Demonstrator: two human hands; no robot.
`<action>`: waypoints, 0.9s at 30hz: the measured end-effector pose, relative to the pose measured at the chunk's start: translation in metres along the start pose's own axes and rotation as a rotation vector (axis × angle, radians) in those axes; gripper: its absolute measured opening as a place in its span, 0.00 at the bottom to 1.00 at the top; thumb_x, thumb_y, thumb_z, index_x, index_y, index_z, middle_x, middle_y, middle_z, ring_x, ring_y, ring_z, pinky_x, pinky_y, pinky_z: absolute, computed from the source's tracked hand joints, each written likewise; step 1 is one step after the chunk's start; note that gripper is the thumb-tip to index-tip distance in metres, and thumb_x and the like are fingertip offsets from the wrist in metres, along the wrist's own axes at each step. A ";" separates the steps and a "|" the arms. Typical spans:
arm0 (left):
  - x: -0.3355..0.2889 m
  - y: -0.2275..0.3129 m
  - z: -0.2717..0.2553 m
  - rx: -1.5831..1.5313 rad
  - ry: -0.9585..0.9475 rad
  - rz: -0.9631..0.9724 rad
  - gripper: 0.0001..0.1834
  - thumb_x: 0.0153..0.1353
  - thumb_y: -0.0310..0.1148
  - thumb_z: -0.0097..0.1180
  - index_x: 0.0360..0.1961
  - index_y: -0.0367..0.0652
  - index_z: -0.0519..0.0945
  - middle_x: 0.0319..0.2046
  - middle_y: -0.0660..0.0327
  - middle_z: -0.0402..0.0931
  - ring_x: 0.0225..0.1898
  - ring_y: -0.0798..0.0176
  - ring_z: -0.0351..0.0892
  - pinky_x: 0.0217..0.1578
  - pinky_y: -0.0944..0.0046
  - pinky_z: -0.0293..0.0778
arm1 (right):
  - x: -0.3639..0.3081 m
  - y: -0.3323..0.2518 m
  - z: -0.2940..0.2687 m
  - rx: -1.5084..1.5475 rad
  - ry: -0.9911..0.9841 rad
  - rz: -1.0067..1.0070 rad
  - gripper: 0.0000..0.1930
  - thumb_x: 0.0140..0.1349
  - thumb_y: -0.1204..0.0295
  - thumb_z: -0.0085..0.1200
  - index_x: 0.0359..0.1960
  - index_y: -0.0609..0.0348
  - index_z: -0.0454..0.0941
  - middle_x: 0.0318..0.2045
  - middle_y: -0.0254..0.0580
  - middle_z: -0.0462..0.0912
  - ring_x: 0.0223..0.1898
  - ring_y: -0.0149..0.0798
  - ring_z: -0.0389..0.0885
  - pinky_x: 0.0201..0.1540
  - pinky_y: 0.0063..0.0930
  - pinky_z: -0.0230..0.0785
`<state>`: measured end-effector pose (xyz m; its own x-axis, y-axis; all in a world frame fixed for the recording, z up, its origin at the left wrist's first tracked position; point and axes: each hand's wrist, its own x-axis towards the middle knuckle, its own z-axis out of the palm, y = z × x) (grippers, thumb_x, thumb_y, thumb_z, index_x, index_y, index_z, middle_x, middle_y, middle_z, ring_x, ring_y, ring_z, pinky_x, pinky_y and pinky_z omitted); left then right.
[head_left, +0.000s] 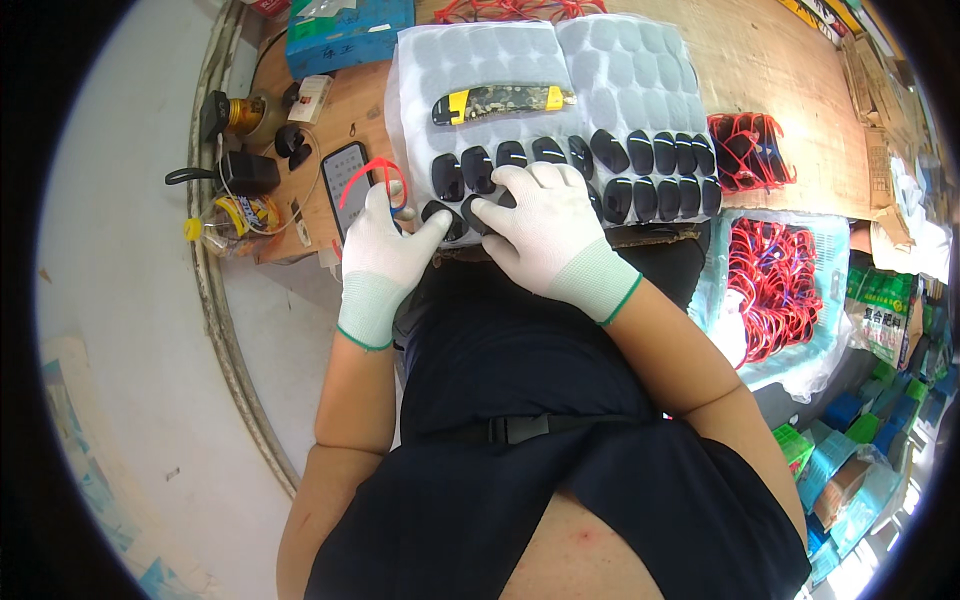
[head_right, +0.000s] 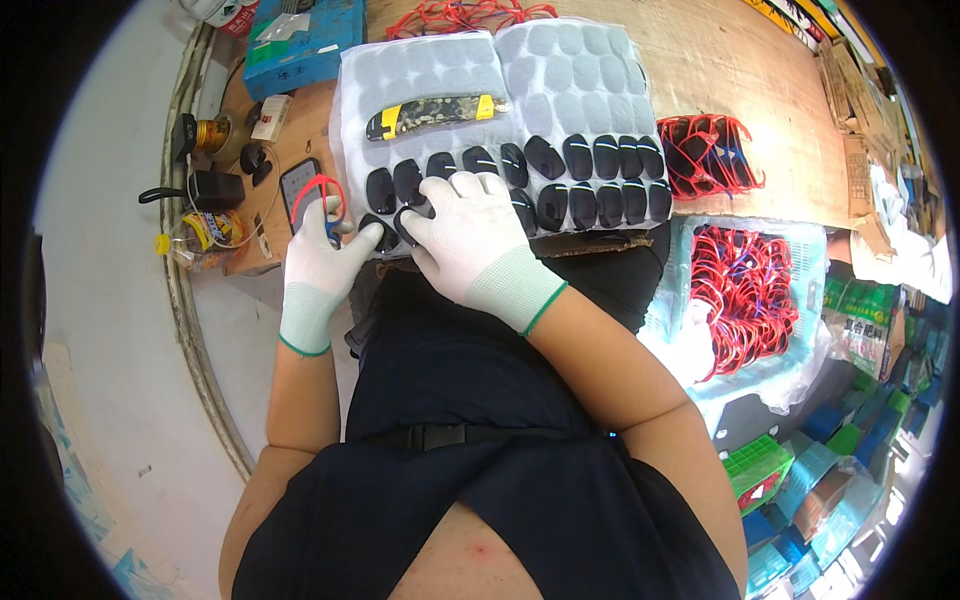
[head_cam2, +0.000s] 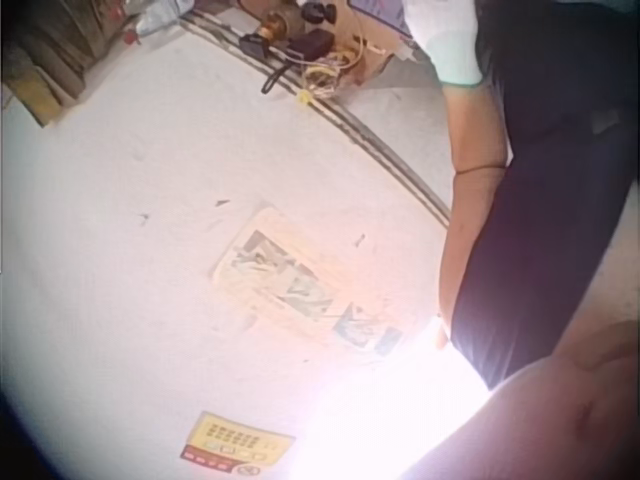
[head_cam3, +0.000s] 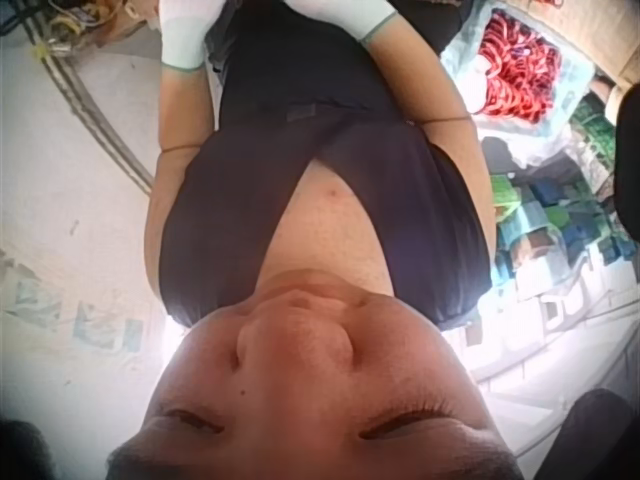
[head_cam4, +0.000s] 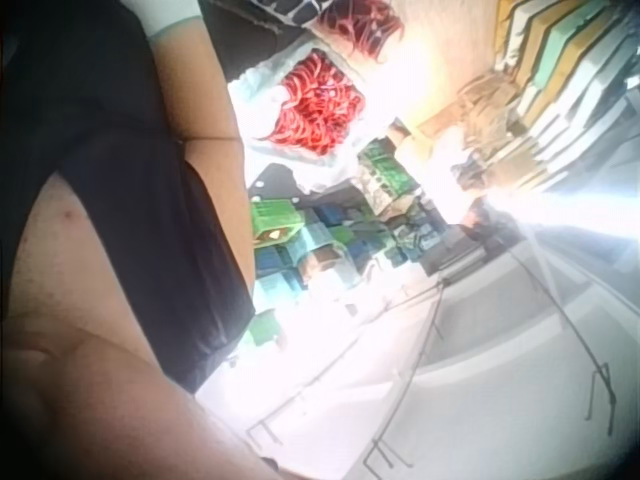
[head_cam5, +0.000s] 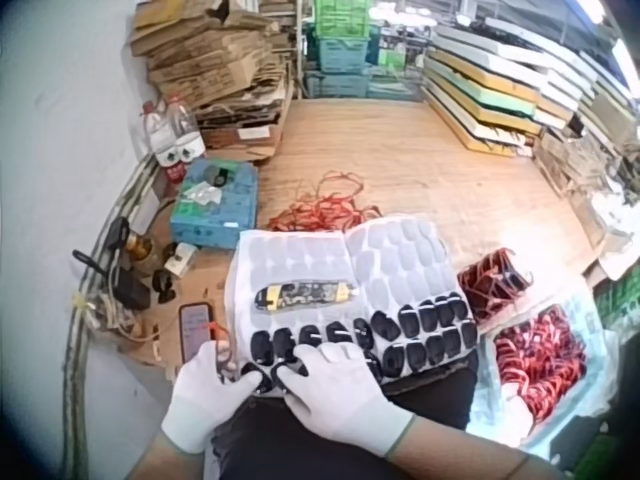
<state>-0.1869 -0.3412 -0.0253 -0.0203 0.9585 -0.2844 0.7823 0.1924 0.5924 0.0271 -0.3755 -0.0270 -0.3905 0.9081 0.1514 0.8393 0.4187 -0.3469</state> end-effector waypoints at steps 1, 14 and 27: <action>0.001 -0.003 0.001 -0.028 -0.004 -0.016 0.38 0.52 0.44 0.75 0.60 0.34 0.75 0.39 0.54 0.83 0.42 0.59 0.86 0.48 0.61 0.79 | 0.000 0.000 0.000 0.000 0.001 -0.001 0.15 0.59 0.61 0.61 0.47 0.46 0.85 0.52 0.43 0.77 0.55 0.47 0.74 0.61 0.50 0.61; -0.005 -0.006 0.003 -0.009 0.012 0.060 0.38 0.52 0.42 0.76 0.59 0.33 0.75 0.37 0.56 0.84 0.38 0.63 0.85 0.45 0.62 0.80 | 0.000 0.000 0.001 0.015 0.003 -0.006 0.15 0.60 0.61 0.60 0.47 0.47 0.85 0.52 0.44 0.78 0.56 0.48 0.74 0.61 0.50 0.61; -0.009 -0.001 0.000 -0.105 0.179 0.043 0.29 0.65 0.38 0.65 0.61 0.32 0.74 0.40 0.57 0.81 0.37 0.67 0.81 0.42 0.65 0.78 | -0.004 0.043 -0.032 -0.032 0.427 0.159 0.09 0.58 0.62 0.61 0.35 0.52 0.83 0.35 0.42 0.81 0.42 0.49 0.80 0.45 0.47 0.70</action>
<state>-0.1872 -0.3503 -0.0228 -0.1058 0.9866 -0.1239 0.7160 0.1621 0.6791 0.0768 -0.3611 -0.0128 -0.0702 0.8804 0.4689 0.8901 0.2675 -0.3690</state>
